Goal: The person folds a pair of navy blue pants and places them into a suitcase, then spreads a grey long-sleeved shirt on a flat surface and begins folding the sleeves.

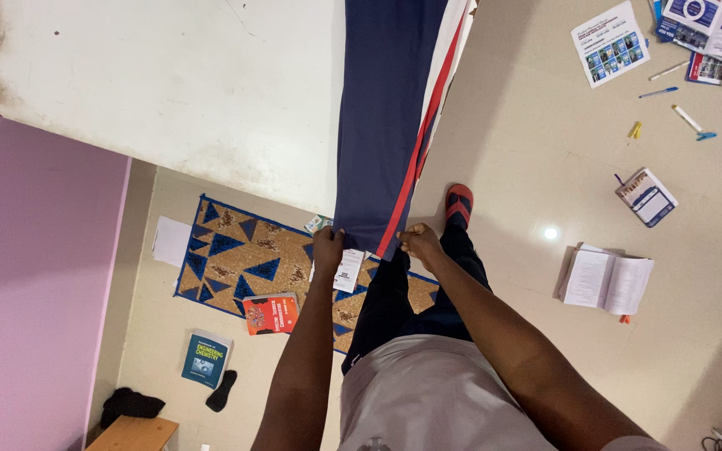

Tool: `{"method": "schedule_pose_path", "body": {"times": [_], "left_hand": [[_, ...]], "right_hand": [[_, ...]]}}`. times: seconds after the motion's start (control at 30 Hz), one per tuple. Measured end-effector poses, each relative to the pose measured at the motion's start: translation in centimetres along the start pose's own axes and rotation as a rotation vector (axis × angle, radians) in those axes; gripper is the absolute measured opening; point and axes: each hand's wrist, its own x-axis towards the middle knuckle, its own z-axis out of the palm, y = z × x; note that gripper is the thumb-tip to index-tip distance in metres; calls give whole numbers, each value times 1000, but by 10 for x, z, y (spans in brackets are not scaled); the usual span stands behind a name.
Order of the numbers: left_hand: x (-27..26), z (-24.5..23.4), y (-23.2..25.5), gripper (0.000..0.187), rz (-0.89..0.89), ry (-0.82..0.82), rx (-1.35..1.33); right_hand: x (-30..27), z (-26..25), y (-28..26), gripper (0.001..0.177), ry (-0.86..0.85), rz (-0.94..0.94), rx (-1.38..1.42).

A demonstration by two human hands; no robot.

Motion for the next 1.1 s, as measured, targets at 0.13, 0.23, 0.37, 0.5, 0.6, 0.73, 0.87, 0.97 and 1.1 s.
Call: {"method": "schedule_pose_path", "body": {"times": [0.13,0.23,0.37,0.5,0.6,0.73,0.87,0.97,1.1], "left_hand": [[-2,3,4,33,-12,-35,-459],[-2,5,14,71,-143,-119,-828],[-5,3,18,63,-284,-278,-664],[-10,-11,31,58,-321,-446,-943],[-20,-43,73,54,-493,-523,-1395],[-39,-68,124,56,-390,-706,-1633],[-44,-71,144,59,-407,-728,-1672],[-51,-67,140,58,-388,-740,-1629],[-55,-65,138,61,-476,-706,-1573]], "right_hand": [[15,-4,-1,66,165,-2,-279],[20,10,1,74,216,-85,-169],[20,13,0,68,269,-130,-92],[12,0,-9,73,160,-14,-103],[-5,-7,-31,81,86,6,-30],[-53,-8,-63,70,-95,-40,393],[-76,-11,-95,52,-47,-212,434],[-85,-15,-99,59,82,-63,207],[-85,-13,-100,48,-17,-65,-36]]}}
